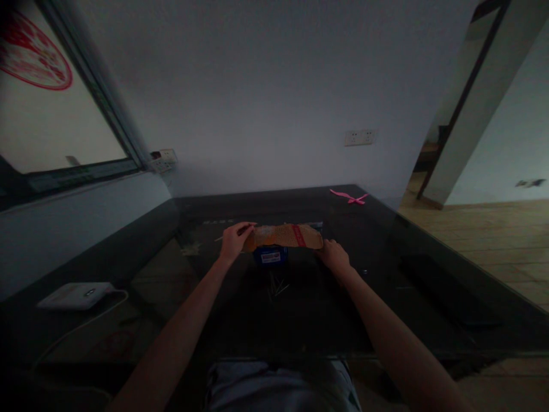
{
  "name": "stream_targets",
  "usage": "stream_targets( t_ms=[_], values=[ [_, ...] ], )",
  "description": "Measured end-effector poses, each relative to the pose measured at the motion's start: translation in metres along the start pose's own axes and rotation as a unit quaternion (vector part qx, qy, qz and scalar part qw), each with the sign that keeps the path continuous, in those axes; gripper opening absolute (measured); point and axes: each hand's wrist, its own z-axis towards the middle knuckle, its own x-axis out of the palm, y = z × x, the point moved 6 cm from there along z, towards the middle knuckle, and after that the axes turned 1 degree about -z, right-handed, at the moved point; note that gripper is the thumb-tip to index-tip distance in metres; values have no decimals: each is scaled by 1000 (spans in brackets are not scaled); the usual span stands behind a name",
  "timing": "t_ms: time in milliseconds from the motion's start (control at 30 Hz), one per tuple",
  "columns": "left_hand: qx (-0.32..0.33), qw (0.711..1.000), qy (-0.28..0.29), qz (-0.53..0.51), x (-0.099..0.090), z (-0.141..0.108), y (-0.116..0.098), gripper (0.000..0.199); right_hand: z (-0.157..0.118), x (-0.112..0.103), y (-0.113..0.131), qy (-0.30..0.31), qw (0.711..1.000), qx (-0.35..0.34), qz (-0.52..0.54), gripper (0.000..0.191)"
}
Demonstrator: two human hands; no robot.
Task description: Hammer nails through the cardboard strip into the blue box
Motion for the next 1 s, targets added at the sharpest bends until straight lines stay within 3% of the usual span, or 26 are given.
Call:
stream_targets(
  t_ms=[667,1000],
  values=[
    [7,999,15,43,-1,0,-1,14,1,-7,-4,9,998,56,-11,29],
    [10,999,8,53,-3,1,2,13,12,-4,-27,19,990,57,130,23]
  ],
)
